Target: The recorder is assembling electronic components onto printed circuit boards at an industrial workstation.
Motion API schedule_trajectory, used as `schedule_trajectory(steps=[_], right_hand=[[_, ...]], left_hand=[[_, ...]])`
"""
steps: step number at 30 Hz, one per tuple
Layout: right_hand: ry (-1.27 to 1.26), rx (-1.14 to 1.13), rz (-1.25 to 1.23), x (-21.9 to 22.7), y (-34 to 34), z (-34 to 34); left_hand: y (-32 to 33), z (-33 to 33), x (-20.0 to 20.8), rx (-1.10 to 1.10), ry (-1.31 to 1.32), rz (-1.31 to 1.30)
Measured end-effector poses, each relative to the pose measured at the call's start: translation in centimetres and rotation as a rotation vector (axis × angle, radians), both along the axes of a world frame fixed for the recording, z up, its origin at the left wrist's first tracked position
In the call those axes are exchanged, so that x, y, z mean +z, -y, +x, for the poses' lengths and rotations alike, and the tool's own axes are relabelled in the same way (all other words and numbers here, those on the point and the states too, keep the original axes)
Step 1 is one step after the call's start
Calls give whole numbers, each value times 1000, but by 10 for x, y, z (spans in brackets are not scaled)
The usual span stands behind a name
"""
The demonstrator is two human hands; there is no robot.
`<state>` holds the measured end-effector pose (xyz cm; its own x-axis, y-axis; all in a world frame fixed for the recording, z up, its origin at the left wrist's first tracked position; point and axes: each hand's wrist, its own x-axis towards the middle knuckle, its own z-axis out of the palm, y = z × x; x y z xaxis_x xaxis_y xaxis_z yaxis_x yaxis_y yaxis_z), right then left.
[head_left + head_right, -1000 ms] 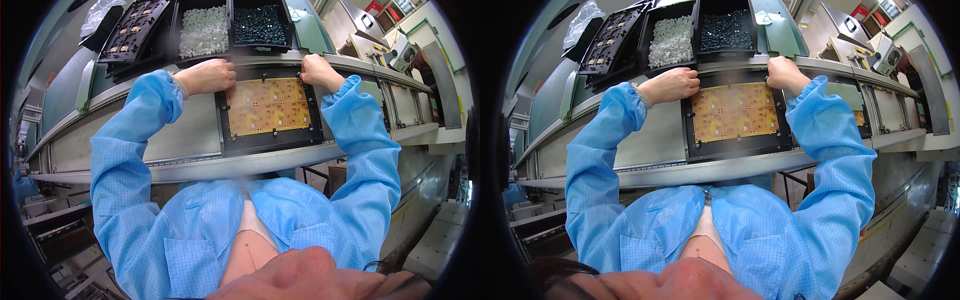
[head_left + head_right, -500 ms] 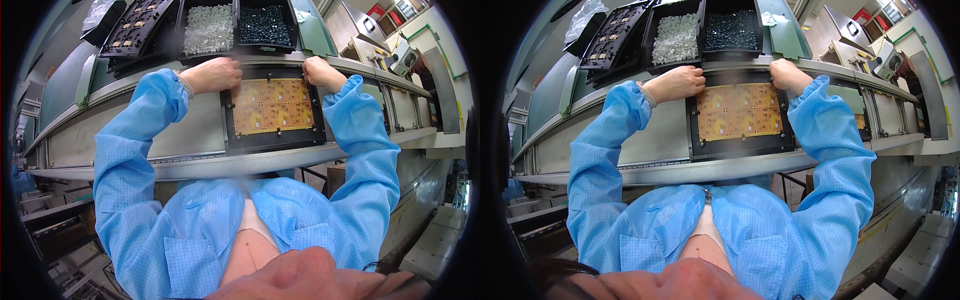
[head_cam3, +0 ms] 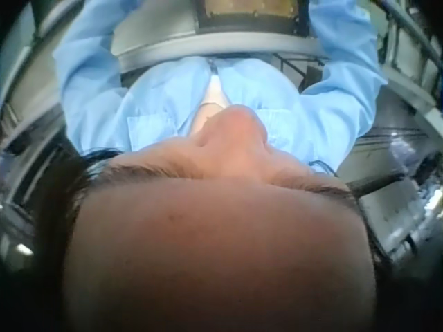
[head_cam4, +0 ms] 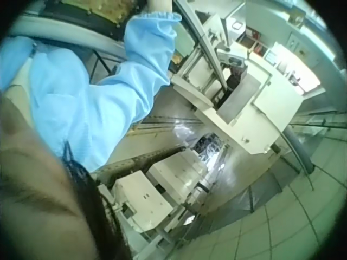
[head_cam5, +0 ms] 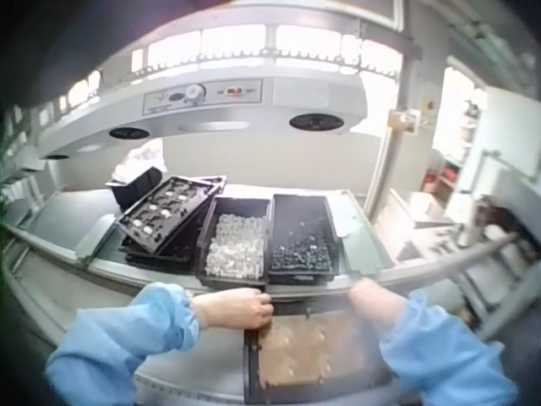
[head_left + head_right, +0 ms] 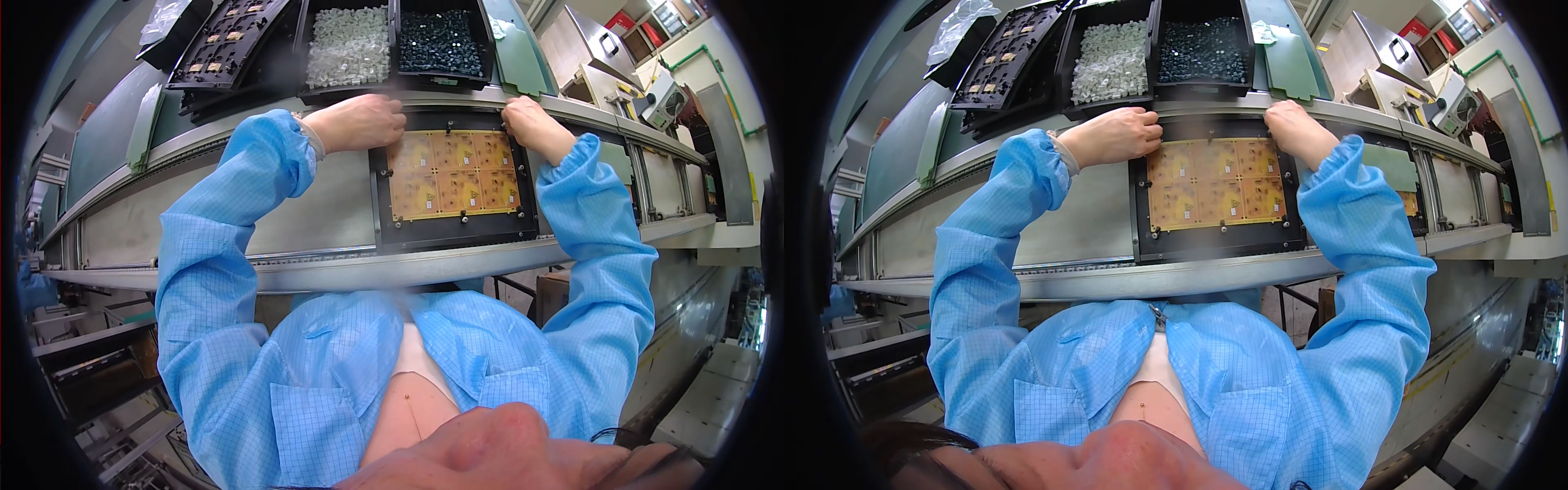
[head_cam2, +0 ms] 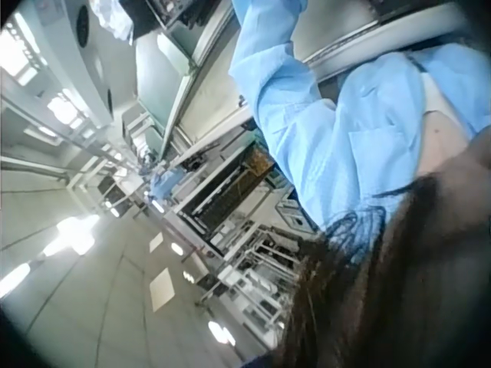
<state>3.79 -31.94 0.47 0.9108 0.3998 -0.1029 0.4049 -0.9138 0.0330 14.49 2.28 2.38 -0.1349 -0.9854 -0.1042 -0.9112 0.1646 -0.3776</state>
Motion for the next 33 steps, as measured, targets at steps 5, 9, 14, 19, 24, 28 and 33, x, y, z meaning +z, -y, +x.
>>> schedule_trajectory(steps=[5, 9, 14, 19, 24, 28, 33], right_hand=[[41, -174, 317, 7, 14, -31], [373, -465, 349, 5, 7, -69], [166, -597, 366, -10, -3, -77], [158, -532, 441, -7, -29, -68], [79, -479, 623, -7, -85, -49], [25, -250, 644, -9, -117, -28], [553, -194, 533, 21, -111, 34]], left_hand=[[-15, 2, -2, 97, -249, -248], [-32, 20, 8, 342, -204, -736], [-31, 60, 7, 566, -308, -842], [-16, 75, 6, 615, -286, -754], [-15, 93, 13, 608, -281, -579], [-17, 99, 18, 534, -387, -667], [-22, 90, 26, 624, -563, -795]])
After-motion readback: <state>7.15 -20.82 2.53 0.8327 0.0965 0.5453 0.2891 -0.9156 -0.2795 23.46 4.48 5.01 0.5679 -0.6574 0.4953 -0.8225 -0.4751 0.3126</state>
